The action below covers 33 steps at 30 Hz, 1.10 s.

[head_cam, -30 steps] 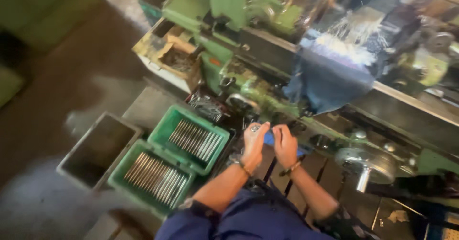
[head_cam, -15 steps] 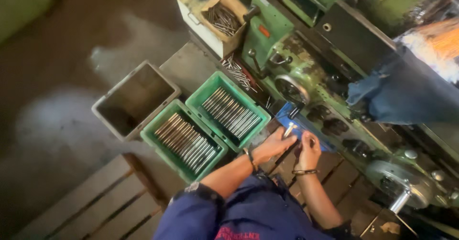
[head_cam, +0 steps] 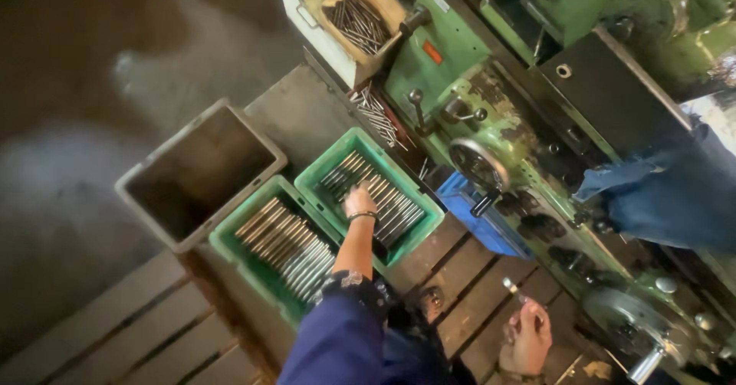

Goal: The person repeatedly picks up metal rods from green bins, inserts them into a lathe chuck, operates the machine to machine the rods, and then removes the finished pieces. The process is repeated multiple times in a continuous loop.

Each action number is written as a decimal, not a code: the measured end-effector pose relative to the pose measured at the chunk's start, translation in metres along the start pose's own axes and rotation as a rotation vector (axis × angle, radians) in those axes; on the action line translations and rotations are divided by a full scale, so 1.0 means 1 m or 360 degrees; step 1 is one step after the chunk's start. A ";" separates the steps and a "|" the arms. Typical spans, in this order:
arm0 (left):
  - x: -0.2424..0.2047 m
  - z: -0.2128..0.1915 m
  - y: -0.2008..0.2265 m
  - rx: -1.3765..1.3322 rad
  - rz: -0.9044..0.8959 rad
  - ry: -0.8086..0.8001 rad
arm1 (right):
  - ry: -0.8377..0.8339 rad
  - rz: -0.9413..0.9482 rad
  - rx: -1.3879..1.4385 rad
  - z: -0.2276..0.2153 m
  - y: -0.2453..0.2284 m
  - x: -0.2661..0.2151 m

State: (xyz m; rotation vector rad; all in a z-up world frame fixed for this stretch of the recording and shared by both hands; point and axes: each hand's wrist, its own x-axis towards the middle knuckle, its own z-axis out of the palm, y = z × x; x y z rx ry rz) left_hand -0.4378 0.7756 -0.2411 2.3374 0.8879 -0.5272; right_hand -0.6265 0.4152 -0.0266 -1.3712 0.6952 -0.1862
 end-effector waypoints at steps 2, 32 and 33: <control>0.008 0.014 0.003 -0.0115 0.0045 0.0109 | 0.0016 0.0003 -0.0031 -0.006 0.005 -0.001; -0.074 -0.071 -0.097 -0.0885 -0.0004 0.1615 | -0.0344 0.0011 -0.0109 -0.026 0.008 0.051; -0.072 -0.079 -0.126 -0.0612 -0.0125 0.1571 | -0.0392 -0.0024 -0.0095 -0.022 0.008 0.054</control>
